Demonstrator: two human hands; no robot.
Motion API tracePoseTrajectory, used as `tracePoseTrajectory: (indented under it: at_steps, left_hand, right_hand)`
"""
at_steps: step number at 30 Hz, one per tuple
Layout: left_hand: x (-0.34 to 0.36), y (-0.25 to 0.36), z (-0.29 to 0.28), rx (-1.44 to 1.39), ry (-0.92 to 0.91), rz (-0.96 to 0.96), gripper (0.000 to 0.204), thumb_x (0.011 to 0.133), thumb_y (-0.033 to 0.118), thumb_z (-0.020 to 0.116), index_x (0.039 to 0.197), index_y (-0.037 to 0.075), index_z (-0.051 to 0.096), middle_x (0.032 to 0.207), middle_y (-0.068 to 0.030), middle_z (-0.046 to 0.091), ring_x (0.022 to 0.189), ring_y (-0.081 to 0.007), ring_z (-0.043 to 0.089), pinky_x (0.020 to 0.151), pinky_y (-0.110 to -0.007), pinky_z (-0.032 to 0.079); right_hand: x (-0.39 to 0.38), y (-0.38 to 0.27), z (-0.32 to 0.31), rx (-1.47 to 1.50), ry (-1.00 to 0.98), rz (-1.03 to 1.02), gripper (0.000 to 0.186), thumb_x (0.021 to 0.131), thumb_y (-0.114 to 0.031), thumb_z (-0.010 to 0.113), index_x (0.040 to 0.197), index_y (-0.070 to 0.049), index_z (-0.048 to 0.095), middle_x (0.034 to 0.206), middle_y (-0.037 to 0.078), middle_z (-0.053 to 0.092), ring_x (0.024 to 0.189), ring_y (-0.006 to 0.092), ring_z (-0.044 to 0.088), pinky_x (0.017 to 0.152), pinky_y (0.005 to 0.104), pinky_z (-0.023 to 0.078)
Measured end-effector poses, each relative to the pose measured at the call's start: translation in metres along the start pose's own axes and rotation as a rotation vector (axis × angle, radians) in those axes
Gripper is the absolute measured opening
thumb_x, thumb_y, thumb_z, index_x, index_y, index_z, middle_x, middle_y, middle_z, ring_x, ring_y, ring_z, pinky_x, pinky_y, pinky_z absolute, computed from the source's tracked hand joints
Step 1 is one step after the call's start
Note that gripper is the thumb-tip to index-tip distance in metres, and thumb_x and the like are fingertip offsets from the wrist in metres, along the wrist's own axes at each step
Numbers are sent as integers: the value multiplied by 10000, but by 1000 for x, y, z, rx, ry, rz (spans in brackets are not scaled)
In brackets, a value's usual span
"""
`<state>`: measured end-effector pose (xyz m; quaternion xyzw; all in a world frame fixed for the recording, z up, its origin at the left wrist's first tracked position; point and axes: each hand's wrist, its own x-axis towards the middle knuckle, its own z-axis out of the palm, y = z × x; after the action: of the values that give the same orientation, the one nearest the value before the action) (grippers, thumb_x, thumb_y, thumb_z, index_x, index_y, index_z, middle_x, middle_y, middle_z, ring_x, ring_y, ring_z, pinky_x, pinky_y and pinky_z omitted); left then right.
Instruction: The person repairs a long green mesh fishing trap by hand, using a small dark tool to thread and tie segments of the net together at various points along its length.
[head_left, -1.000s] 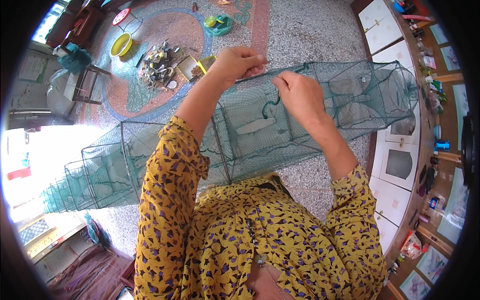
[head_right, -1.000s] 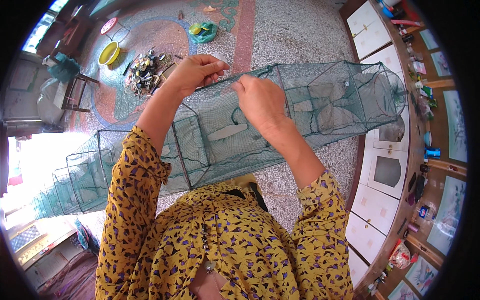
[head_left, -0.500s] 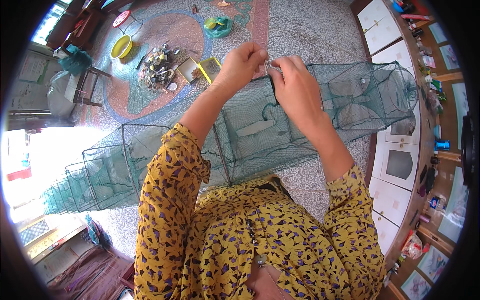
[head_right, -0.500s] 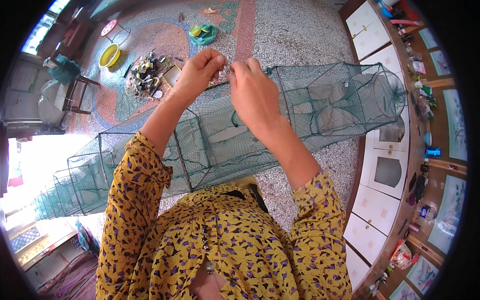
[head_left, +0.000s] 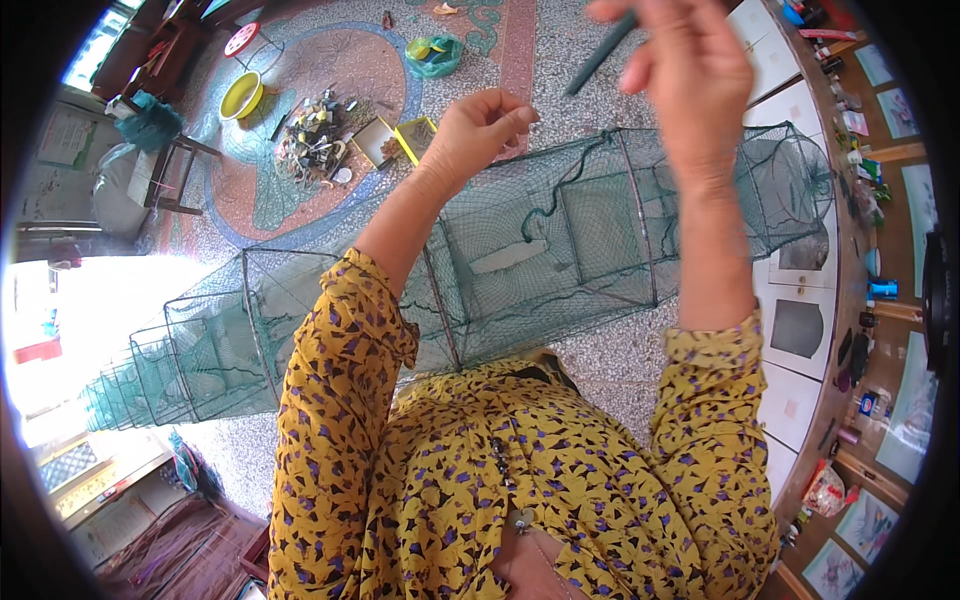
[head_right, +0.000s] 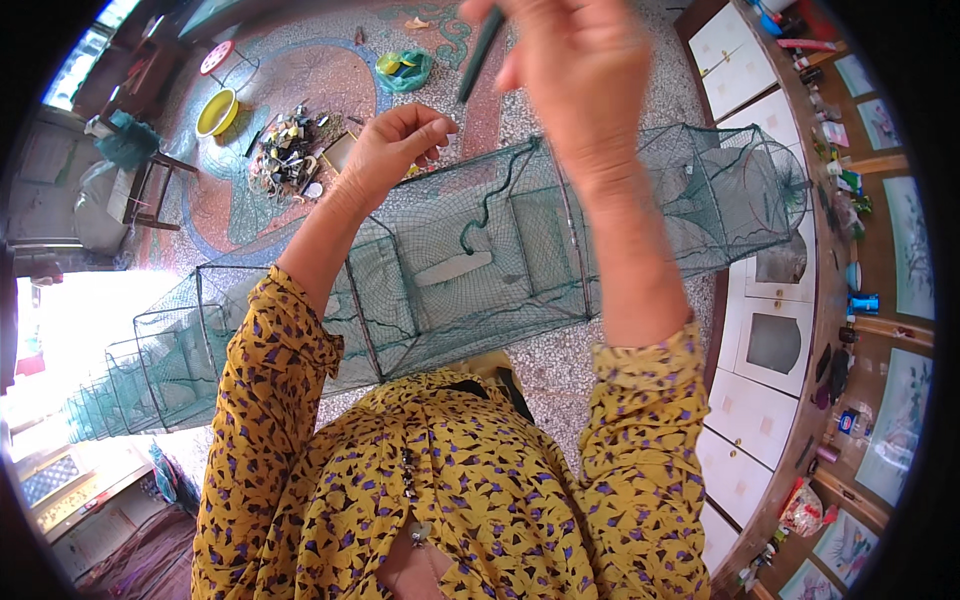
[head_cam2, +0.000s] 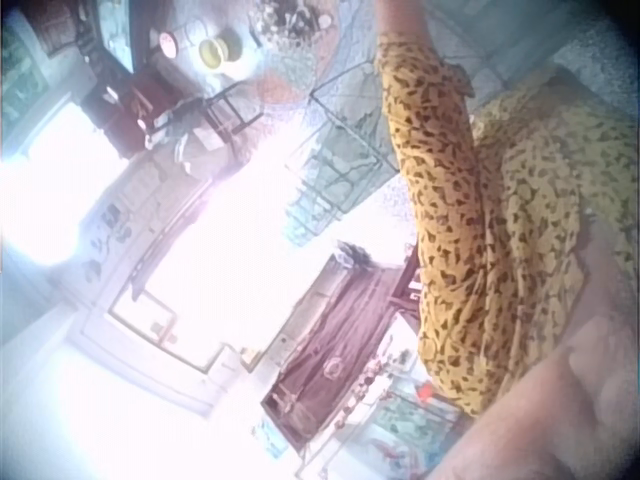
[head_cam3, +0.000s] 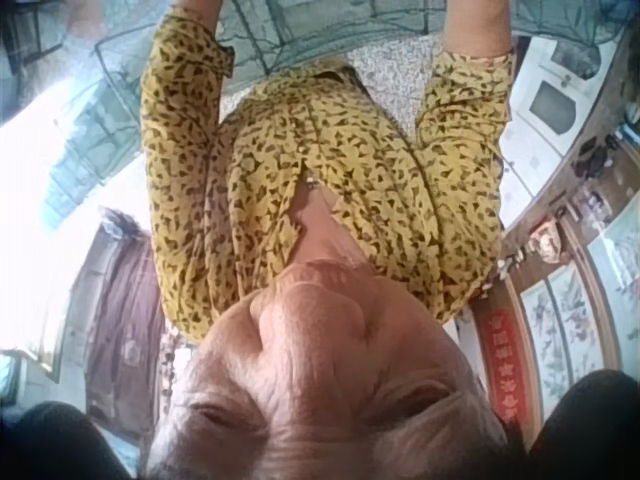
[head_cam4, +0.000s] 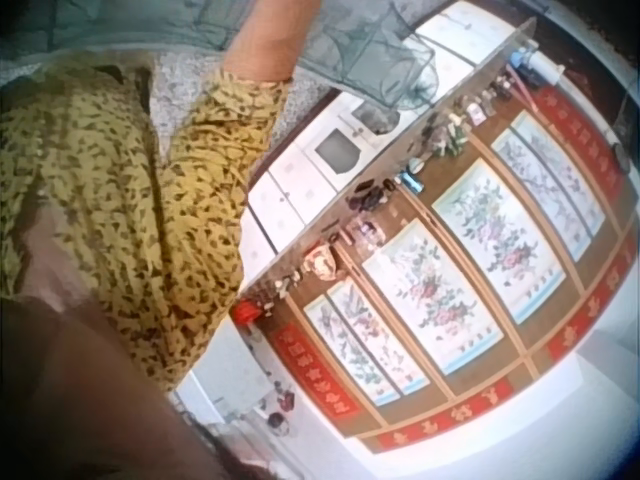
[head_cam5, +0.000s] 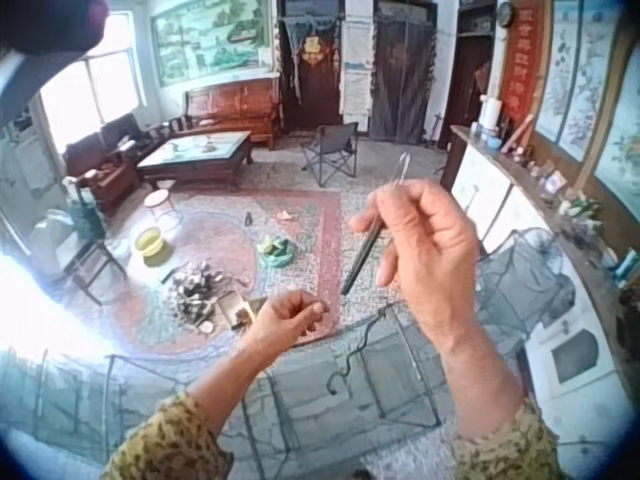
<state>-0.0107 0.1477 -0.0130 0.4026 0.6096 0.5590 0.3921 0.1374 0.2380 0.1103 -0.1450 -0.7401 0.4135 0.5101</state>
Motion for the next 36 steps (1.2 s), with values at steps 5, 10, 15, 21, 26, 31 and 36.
tracePoseTrajectory:
  at_steps: [5,10,15,21,26,31,36]
  left_hand:
    - [2,-5,-2,6,54,-6,212,920,207,583,996,18,642,811,-8,638,685,-61,549,637,-236,479]
    - [1,2,2,130,-24,102,211,941,235,562,1020,57,645,810,14,596,728,-76,528,675,-229,444]
    - [-1,12,8,411,-345,341,176,925,208,586,1023,82,659,894,26,625,853,-91,548,778,-255,450]
    - [17,12,-10,221,-177,127,199,923,244,584,944,53,634,886,4,642,828,-88,567,738,-239,457]
    - [25,18,-12,95,-136,-46,208,927,269,575,932,67,622,873,8,632,802,-86,585,699,-238,472]
    - [25,9,-9,-150,-87,-143,193,940,237,558,943,52,610,894,-27,636,806,-123,623,713,-244,502]
    - [21,3,-12,-272,-61,-211,180,946,226,553,941,54,606,896,-35,638,817,-117,629,691,-234,511]
  right_hand:
    - [52,-26,-56,197,240,-103,219,971,-230,503,883,-56,602,723,41,638,384,10,389,332,149,263]
    - [95,43,-134,471,-141,177,218,974,-248,497,890,-68,589,715,11,599,405,8,377,336,149,251]
    - [106,110,-182,798,-509,360,211,971,-253,501,896,-75,585,708,3,590,412,8,375,336,148,246]
    - [16,1,-71,-15,-36,138,173,931,-235,568,986,-119,683,757,-24,659,580,33,525,504,174,365]
    - [-48,2,-41,-475,-563,268,198,856,-254,622,872,-69,692,668,105,639,602,238,603,584,326,476]
    - [-77,26,-17,-825,-691,277,226,840,-263,588,762,-62,654,718,152,638,699,340,628,602,443,483]
    - [-85,39,-4,-955,-677,251,201,836,-238,580,746,-71,647,709,141,643,695,345,630,611,456,492]
